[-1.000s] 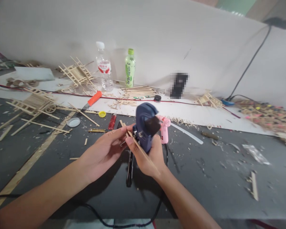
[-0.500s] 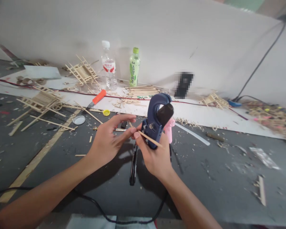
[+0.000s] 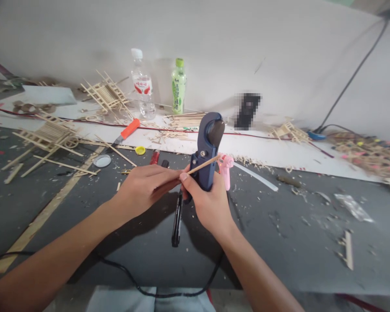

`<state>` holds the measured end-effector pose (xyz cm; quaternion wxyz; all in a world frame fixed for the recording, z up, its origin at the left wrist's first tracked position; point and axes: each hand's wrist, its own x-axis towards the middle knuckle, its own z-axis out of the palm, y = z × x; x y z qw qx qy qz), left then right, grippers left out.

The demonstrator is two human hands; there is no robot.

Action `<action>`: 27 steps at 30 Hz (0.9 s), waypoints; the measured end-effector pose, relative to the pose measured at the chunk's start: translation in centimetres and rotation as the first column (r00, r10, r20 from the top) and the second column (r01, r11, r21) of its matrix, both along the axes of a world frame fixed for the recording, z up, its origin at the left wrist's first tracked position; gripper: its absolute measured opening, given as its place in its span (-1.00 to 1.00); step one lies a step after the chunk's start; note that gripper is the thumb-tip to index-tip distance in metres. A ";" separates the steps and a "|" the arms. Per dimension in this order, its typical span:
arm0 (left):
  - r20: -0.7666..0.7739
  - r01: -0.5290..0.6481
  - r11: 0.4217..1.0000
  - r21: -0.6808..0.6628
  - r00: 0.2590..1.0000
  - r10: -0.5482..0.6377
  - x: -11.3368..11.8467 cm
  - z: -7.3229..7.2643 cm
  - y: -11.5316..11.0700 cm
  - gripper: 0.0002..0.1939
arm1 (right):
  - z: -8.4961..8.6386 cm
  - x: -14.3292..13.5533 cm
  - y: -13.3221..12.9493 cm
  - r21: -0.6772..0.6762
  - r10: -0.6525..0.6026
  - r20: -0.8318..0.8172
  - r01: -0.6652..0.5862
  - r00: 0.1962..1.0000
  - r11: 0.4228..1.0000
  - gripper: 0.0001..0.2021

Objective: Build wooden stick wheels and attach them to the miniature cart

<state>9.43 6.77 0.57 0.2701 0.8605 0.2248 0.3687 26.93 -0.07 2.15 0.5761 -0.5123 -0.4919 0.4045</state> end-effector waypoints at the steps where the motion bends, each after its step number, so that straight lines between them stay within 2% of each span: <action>1: 0.011 -0.002 1.000 -0.030 1.000 0.002 0.0 0.1 -0.1 -0.71 | -0.1 0.1 0.0 -0.002 0.013 0.004 -0.013 1.000 1.000 -0.78; 5: 0.023 -0.053 0.986 -0.159 0.998 0.057 -0.1 0.6 0.0 -0.74 | 0.5 0.2 0.3 0.089 -0.037 -0.016 0.038 0.999 0.995 -0.74; 8: 0.016 -0.115 0.964 -0.238 0.992 0.122 -0.2 1.0 0.6 -0.77 | 2.4 0.3 0.5 0.188 -0.050 -0.084 0.065 0.995 0.980 -0.70; 10: 0.023 -0.165 0.951 -0.260 0.984 0.177 -0.5 1.1 1.2 -0.80 | 3.9 0.6 -0.3 0.168 -0.031 -0.090 0.045 0.995 0.985 -0.67; 12: 0.019 -0.224 0.941 -0.253 0.972 0.236 -0.9 1.3 2.1 -0.82 | 4.8 1.2 -2.4 0.107 -0.041 0.023 0.038 0.999 0.994 -0.64; 14: 0.009 -0.279 0.928 -0.246 0.957 0.290 -1.6 1.5 3.1 -0.82 | 4.6 2.3 -5.8 0.061 -0.063 0.293 0.047 0.954 0.997 -0.62; 16: 0.004 -0.323 0.913 -0.250 0.942 0.335 -2.3 1.5 4.1 -0.81 | 3.0 4.1 -9.7 -0.028 -0.051 0.623 0.087 0.781 0.996 -0.65; 18: 0.007 -0.352 0.894 -0.279 0.930 0.368 -2.7 1.3 4.9 -0.81 | 0.3 6.7 -12.8 -0.073 -0.018 0.853 0.154 0.521 0.985 -0.54; 20: 0.014 -0.363 0.873 -0.324 0.921 0.388 -2.8 0.9 5.5 -0.84 | -2.7 9.9 -14.7 -0.024 -0.058 0.967 0.318 0.246 0.948 -0.48; 21: 0.012 -0.365 0.864 -0.347 0.919 0.393 -2.7 0.6 5.7 -0.86 | -4.1 11.5 -15.0 0.023 -0.079 0.987 0.364 0.139 0.931 -0.43; 24: -0.020 -0.389 0.838 -0.383 0.910 0.414 -2.2 0.3 5.5 -0.89 | -6.9 15.8 -14.7 0.117 -0.106 0.993 0.383 -0.050 0.916 -0.32; 27: -0.089 -0.454 0.816 -0.358 0.886 0.454 -1.8 0.5 4.8 -0.83 | -8.1 18.2 -13.5 0.152 -0.100 0.984 0.404 -0.147 0.902 -0.28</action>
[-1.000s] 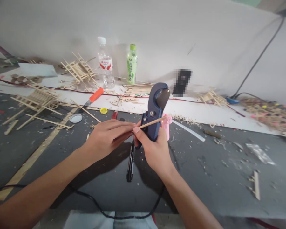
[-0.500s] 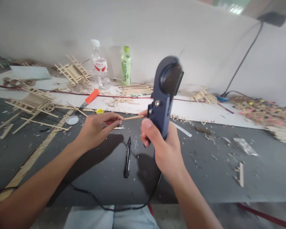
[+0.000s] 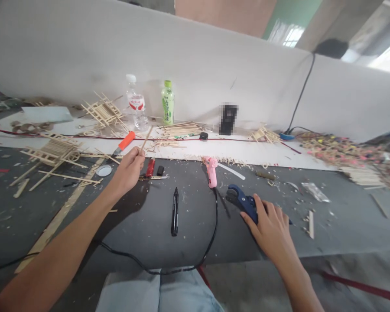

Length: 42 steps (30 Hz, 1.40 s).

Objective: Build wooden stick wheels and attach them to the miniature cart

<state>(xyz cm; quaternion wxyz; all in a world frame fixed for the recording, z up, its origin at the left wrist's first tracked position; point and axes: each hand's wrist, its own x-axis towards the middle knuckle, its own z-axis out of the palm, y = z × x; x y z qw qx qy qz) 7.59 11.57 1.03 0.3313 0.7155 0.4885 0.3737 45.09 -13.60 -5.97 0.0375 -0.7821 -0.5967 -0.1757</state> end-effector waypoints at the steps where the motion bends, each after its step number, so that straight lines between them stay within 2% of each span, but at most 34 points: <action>1: -0.039 -0.015 1.000 0.003 0.999 0.015 0.1 0.2 -0.1 -0.81 | -0.2 0.4 0.3 -0.010 -0.007 0.004 0.007 1.000 1.000 -0.28; 4: -0.193 -0.049 0.999 -0.001 0.980 0.048 0.6 0.6 0.0 -0.72 | -0.6 0.6 0.8 -0.034 0.003 -0.032 -0.004 0.999 0.999 -0.31; 7: -0.357 -0.087 0.996 -0.024 0.931 0.073 1.7 1.0 0.9 -0.64 | 0.1 -0.7 0.7 0.012 -0.013 -0.028 0.014 1.000 1.000 -0.31; 9: -0.439 -0.115 0.992 -0.048 0.895 0.083 2.5 1.0 1.4 -0.65 | 1.6 -3.1 0.7 0.099 -0.015 -0.005 0.015 1.000 0.995 -0.34; 10: -0.466 -0.125 0.990 -0.063 0.881 0.082 3.0 0.9 1.6 -0.65 | 2.5 -4.9 0.8 0.129 0.018 -0.002 -0.018 1.000 0.992 -0.40; 11: -0.484 -0.132 0.988 -0.081 0.872 0.077 3.4 0.8 1.7 -0.63 | 3.5 -6.9 1.2 0.142 0.107 -0.041 -0.100 0.993 0.985 -0.51; 12: -0.492 -0.136 0.985 -0.103 0.868 0.068 3.8 0.6 1.8 -0.62 | 4.6 -9.2 1.7 0.101 0.221 -0.122 -0.209 0.968 0.973 -0.59; 13: -0.490 -0.138 0.982 -0.126 0.870 0.059 4.2 0.4 1.8 -0.61 | 5.5 -11.6 2.5 0.037 0.280 -0.222 -0.278 0.934 0.960 -0.60; 16: -0.427 -0.143 0.968 -0.205 0.903 0.043 4.8 -0.2 2.0 -0.59 | 7.2 -17.8 6.2 -0.238 0.123 -0.389 -0.228 0.913 0.944 -0.53; 17: -0.388 -0.144 0.961 -0.236 0.921 0.043 4.9 -0.3 2.1 -0.59 | 7.4 -19.2 7.6 -0.280 0.097 -0.414 -0.228 0.905 0.932 -0.52; 19: -0.280 -0.135 0.942 -0.307 0.959 0.046 4.7 -0.3 2.5 -0.61 | 7.3 -20.6 10.1 -0.275 0.105 -0.449 -0.249 0.887 0.929 -0.62; 22: -0.029 -0.083 0.902 -0.423 0.997 0.078 3.8 0.1 3.0 -0.64 | 6.6 -20.3 12.4 -0.173 0.146 -0.532 -0.276 0.834 0.946 -0.71; 24: 0.176 -0.032 0.876 -0.481 0.975 0.132 3.3 0.6 2.9 -0.67 | 6.4 -19.5 12.8 -0.079 0.182 -0.603 -0.285 0.776 0.955 -0.70; 28: 0.516 0.089 0.834 -0.544 0.819 0.249 3.3 1.4 1.6 -0.77 | 6.5 -18.5 12.5 0.106 0.298 -0.698 -0.318 0.651 0.942 -0.70; 30: 0.623 0.158 0.815 -0.557 0.729 0.285 3.7 1.7 0.7 -0.72 | 6.5 -18.4 12.5 0.168 0.339 -0.716 -0.320 0.610 0.932 -0.72; 34: 0.722 0.257 0.779 -0.571 0.609 0.328 4.6 2.1 -0.9 -0.51 | 5.9 -18.1 12.8 0.234 0.368 -0.741 -0.298 0.561 0.925 -0.75; 38: 0.743 0.325 0.743 -0.585 0.582 0.330 5.2 1.9 -1.9 -0.40 | 5.4 -17.7 13.2 0.254 0.361 -0.767 -0.265 0.530 0.930 -0.77; 42: 0.756 0.306 0.765 -0.567 0.562 0.335 5.5 1.7 -2.4 -0.23 | 5.5 -17.7 13.5 0.265 0.355 -0.798 -0.247 0.487 0.932 -0.78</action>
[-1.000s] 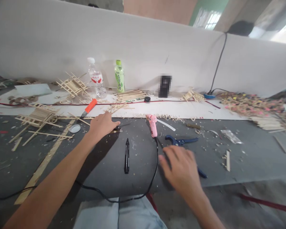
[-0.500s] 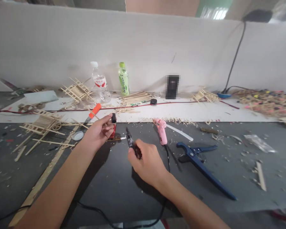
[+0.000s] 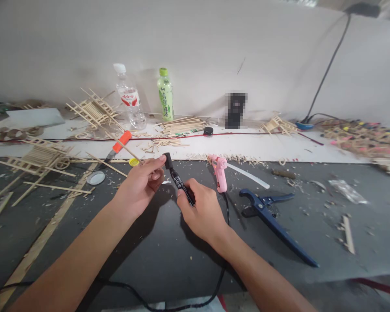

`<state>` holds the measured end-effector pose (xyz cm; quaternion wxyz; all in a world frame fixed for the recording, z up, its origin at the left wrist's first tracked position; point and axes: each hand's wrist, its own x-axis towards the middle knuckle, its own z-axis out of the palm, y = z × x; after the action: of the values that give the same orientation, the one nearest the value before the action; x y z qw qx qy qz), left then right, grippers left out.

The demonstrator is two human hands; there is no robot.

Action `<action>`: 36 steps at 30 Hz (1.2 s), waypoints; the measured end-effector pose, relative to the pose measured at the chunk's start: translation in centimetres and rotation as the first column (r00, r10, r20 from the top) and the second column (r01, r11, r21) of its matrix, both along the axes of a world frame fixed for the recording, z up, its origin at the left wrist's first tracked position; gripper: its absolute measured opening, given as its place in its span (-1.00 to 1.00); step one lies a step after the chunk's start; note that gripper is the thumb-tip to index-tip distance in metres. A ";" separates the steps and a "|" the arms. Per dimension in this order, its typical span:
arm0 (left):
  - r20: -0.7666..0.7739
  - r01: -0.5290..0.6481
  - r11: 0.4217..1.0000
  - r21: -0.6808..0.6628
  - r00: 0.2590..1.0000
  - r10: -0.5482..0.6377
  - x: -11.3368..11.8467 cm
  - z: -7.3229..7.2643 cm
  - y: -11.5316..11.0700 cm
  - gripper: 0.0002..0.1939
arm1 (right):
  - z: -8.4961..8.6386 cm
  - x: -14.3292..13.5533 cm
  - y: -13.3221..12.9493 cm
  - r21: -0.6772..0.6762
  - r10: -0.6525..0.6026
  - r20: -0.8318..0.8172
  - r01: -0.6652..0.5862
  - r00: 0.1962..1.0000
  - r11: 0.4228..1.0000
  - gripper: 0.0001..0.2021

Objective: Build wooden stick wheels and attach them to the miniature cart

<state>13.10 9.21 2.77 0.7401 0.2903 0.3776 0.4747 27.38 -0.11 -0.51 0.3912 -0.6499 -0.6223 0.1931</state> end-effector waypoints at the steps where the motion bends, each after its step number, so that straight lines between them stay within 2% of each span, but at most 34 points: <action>1: -0.001 -0.008 1.000 0.008 1.000 0.008 0.1 0.0 -0.1 -0.21 | 0.0 0.0 0.0 -0.002 0.000 -0.017 0.000 1.000 1.000 -0.78; 7: -0.035 -0.022 0.999 0.050 0.999 0.023 0.8 -0.4 -1.0 -0.26 | 0.1 -0.2 -0.3 -0.041 -0.014 -0.190 0.007 0.982 0.999 -0.77; 11: -0.062 -0.028 0.989 0.148 0.997 0.037 1.0 -0.5 -1.4 -0.28 | 0.2 -0.2 0.0 -0.146 0.016 -0.413 -0.084 0.910 0.986 -0.66; 13: -0.096 0.017 0.976 0.215 0.995 0.004 1.0 -0.4 -1.5 -0.31 | 0.5 -0.1 0.3 -0.209 0.006 -0.623 -0.174 0.782 0.962 -0.58; 15: -0.147 0.100 0.958 0.270 0.987 -0.061 1.0 -0.2 -1.6 -0.34 | 1.0 0.1 0.4 -0.253 -0.045 -0.822 -0.292 0.568 0.923 -0.48; 17: -0.195 0.181 0.931 0.316 0.973 -0.123 0.9 -0.2 -1.6 -0.36 | 1.5 0.4 0.3 -0.261 -0.094 -0.916 -0.402 0.390 0.878 -0.36; 19: -0.230 0.252 0.898 0.360 0.957 -0.176 0.8 -0.2 -1.7 -0.37 | 1.8 0.7 0.1 -0.258 -0.094 -0.936 -0.480 0.338 0.839 -0.24; 21: -0.257 0.313 0.862 0.400 0.940 -0.222 0.6 -0.2 -1.9 -0.38 | 1.8 0.9 0.0 -0.245 -0.075 -0.947 -0.550 0.313 0.798 -0.16; 23: -0.283 0.362 0.828 0.428 0.924 -0.258 0.5 -0.2 -2.3 -0.38 | 1.7 0.8 -0.1 -0.217 -0.049 -0.956 -0.580 0.290 0.785 -0.16; 26: -0.311 0.409 0.790 0.457 0.905 -0.289 0.5 -0.1 -2.8 -0.38 | 1.7 0.4 -0.1 -0.178 -0.048 -0.966 -0.519 0.254 0.836 -0.32; 28: -0.275 0.402 0.809 0.429 0.911 -0.306 0.7 0.0 -2.8 -0.38 | 1.8 0.0 -0.2 -0.195 -0.058 -0.958 -0.491 0.281 0.849 -0.42; 30: -0.205 0.349 0.858 0.376 0.935 -0.290 0.7 0.1 -2.3 -0.41 | 1.9 -0.3 -0.4 -0.233 -0.049 -0.936 -0.508 0.348 0.829 -0.42; 32: -0.141 0.252 0.909 0.332 0.966 -0.216 0.2 0.2 -1.0 -0.47 | 2.1 -0.6 -0.5 -0.254 -0.035 -0.916 -0.510 0.400 0.822 -0.42; 36: -0.044 -0.047 0.966 0.254 0.997 0.060 -2.1 0.2 2.7 -0.52 | 2.6 -1.2 0.7 -0.266 -0.062 -0.888 -0.400 0.455 0.877 -0.44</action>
<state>10.99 11.87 2.96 0.6741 0.3843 0.3404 0.5311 26.16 0.60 2.07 0.4737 -0.4601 -0.3348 0.6722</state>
